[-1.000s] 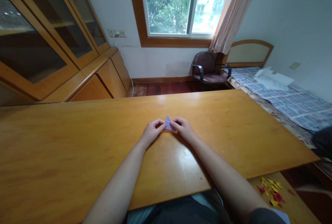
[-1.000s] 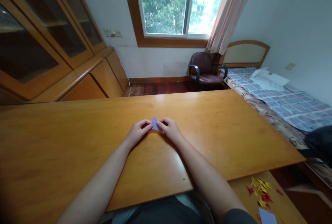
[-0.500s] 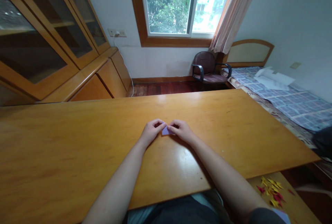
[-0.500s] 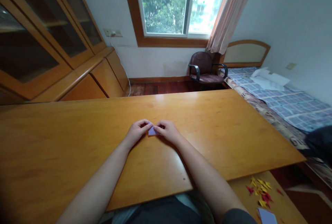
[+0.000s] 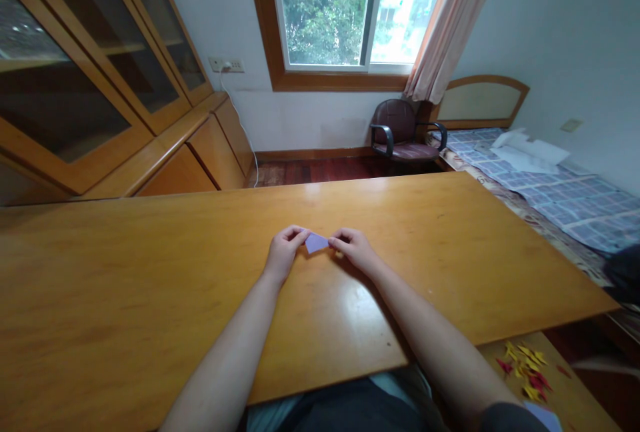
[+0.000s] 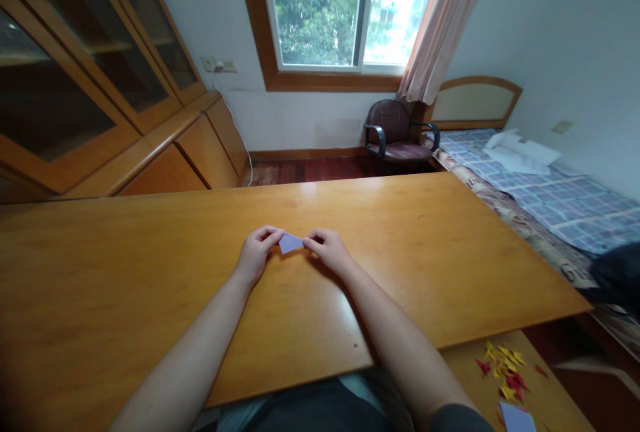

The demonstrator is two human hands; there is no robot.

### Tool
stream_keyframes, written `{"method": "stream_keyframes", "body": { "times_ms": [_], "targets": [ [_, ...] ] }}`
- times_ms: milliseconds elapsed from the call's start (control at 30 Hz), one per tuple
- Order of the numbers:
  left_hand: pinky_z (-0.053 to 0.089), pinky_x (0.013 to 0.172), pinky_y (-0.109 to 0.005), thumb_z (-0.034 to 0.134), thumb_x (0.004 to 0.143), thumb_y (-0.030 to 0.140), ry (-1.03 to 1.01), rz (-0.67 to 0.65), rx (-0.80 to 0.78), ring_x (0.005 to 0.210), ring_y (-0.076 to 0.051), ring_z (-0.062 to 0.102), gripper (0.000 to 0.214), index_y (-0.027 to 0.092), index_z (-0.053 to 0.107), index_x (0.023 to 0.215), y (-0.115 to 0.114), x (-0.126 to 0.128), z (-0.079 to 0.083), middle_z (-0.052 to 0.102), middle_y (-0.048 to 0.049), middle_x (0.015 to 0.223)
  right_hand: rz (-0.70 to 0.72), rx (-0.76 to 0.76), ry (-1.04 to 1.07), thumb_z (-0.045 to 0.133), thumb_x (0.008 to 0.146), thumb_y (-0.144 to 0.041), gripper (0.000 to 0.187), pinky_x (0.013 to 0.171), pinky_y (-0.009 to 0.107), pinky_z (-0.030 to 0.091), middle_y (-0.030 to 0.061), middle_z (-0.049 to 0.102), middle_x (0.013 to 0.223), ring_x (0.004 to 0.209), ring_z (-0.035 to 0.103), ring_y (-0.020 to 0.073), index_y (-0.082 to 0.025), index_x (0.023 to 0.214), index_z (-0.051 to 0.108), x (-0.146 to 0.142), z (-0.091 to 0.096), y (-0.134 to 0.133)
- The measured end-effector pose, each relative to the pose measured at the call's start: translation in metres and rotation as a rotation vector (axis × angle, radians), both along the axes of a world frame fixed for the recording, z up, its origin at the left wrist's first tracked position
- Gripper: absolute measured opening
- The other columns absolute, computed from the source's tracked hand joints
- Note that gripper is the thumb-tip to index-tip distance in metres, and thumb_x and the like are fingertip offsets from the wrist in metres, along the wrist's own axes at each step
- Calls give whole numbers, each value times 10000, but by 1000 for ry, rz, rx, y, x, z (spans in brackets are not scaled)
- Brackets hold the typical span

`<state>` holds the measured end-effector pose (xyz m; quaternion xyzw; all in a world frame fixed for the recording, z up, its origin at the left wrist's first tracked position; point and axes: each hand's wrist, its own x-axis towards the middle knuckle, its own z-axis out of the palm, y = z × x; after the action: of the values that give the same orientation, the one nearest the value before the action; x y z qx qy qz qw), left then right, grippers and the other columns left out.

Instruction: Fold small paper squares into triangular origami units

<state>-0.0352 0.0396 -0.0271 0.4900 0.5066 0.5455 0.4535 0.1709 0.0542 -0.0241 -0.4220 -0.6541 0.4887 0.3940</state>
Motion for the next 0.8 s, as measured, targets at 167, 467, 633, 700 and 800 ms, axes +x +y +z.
{"method": "stream_keyframes", "body": {
  "times_ms": [167,467,633,700,800],
  "targets": [
    [457,694,-235,746,740,376,-122,87,20,682,-129,578,229,166,656,718,3,-2,-6,636,16,701,-64,-16,13,653,802,-392,250,599,251,446,28,672,689,634,589,152,-152,741,686,2,-3,3],
    [472,716,-245,710,765,416,-4,60,38,704,-140,593,255,167,655,746,0,1,1,654,8,723,-72,80,14,647,847,-430,273,678,268,483,49,716,847,730,628,161,-168,901,706,-3,-3,2],
    [472,754,-258,695,777,409,93,-62,42,752,-158,607,244,166,685,766,-5,5,9,677,-5,760,32,139,-93,657,865,-382,231,666,263,458,42,723,823,716,621,160,-169,909,735,-7,0,-4],
    [471,756,-256,692,780,402,107,-90,45,762,-160,609,235,168,681,772,-6,6,11,676,-5,768,1,140,-84,651,866,-359,213,664,265,456,39,717,788,705,618,162,-162,865,733,-6,1,-5],
    [468,745,-252,685,787,392,137,-98,62,762,-163,611,223,170,675,776,-6,6,12,674,-5,767,-48,138,-30,654,857,-358,210,688,270,466,40,715,796,734,629,172,-160,845,722,-4,1,-4]
  ]
}}
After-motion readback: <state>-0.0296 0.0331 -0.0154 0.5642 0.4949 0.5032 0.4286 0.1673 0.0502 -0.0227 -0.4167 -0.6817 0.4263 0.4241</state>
